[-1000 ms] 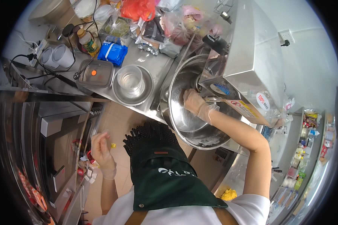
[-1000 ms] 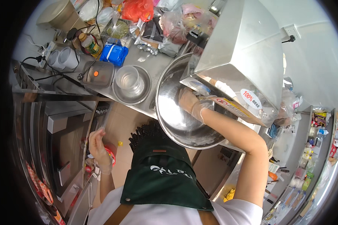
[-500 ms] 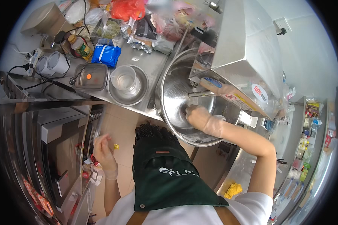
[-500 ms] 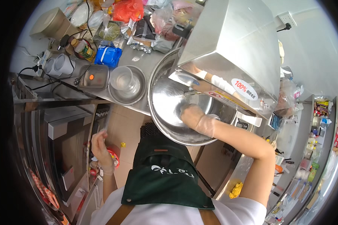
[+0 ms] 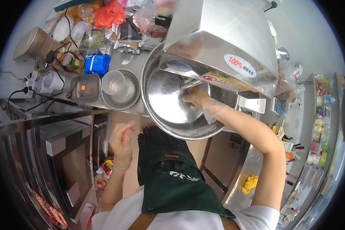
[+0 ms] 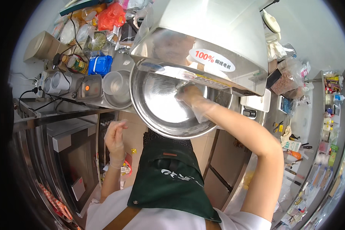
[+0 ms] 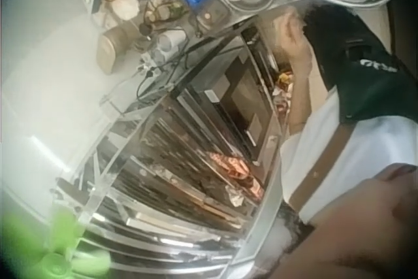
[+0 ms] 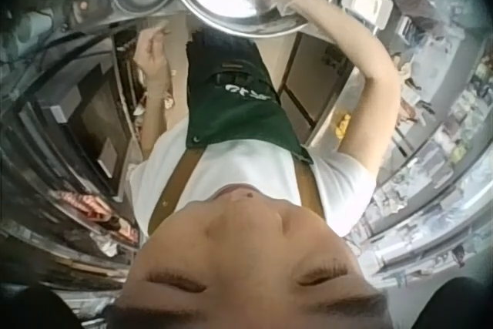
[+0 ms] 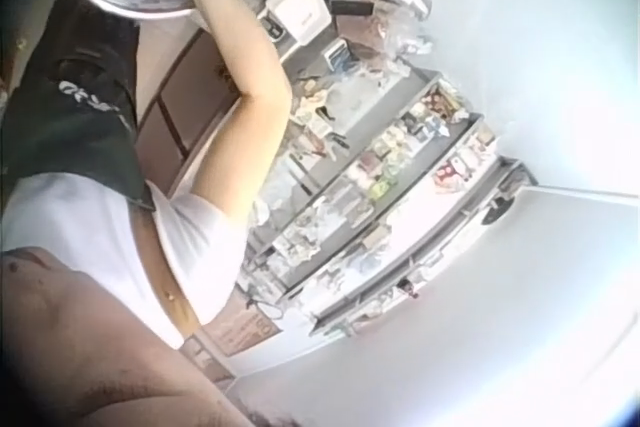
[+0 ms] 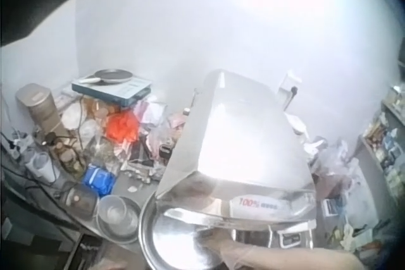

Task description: Mix dough in a machine, knead it by hand, and prepare it for storage.

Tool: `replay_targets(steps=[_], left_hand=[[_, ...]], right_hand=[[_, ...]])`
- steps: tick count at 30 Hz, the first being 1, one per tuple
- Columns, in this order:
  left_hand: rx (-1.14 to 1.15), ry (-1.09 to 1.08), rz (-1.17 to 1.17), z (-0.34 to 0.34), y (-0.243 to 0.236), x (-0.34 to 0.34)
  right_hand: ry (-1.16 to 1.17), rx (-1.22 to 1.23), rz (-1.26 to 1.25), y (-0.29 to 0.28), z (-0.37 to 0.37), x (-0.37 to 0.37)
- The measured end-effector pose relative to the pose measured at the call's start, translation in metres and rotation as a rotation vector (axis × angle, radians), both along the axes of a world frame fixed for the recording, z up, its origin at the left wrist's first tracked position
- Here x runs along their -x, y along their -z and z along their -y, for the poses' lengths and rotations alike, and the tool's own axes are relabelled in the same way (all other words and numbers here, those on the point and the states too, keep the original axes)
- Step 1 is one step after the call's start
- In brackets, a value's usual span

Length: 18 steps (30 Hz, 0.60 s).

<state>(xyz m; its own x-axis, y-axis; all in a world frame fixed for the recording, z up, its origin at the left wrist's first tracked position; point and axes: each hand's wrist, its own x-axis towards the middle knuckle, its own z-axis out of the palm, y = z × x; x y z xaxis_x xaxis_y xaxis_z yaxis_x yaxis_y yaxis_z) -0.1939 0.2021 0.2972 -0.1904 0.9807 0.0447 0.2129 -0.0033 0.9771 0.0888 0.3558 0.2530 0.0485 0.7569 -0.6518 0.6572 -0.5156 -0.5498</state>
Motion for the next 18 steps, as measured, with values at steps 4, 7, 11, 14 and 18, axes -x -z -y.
replay_targets(steps=[4, 7, 11, 14, 18], left_hand=[[0.001, -0.028, -0.071, 0.022, -0.001, 0.006], [0.057, -0.157, -0.032, 0.046, 0.013, 0.021], [0.108, -0.287, -0.005, 0.061, 0.017, 0.040], [0.074, -0.379, 0.108, 0.066, 0.027, 0.051], [0.049, -0.401, 0.101, 0.064, 0.035, 0.060]], right_hand=[[0.018, -0.149, 0.124, 0.007, 0.000, 0.025], [0.006, -0.220, 0.265, 0.027, -0.001, 0.023], [0.012, -0.267, 0.395, 0.049, -0.004, 0.012], [-0.181, -0.291, 0.366, 0.046, -0.002, -0.003], [-0.288, -0.023, 0.354, 0.011, 0.005, 0.006]])
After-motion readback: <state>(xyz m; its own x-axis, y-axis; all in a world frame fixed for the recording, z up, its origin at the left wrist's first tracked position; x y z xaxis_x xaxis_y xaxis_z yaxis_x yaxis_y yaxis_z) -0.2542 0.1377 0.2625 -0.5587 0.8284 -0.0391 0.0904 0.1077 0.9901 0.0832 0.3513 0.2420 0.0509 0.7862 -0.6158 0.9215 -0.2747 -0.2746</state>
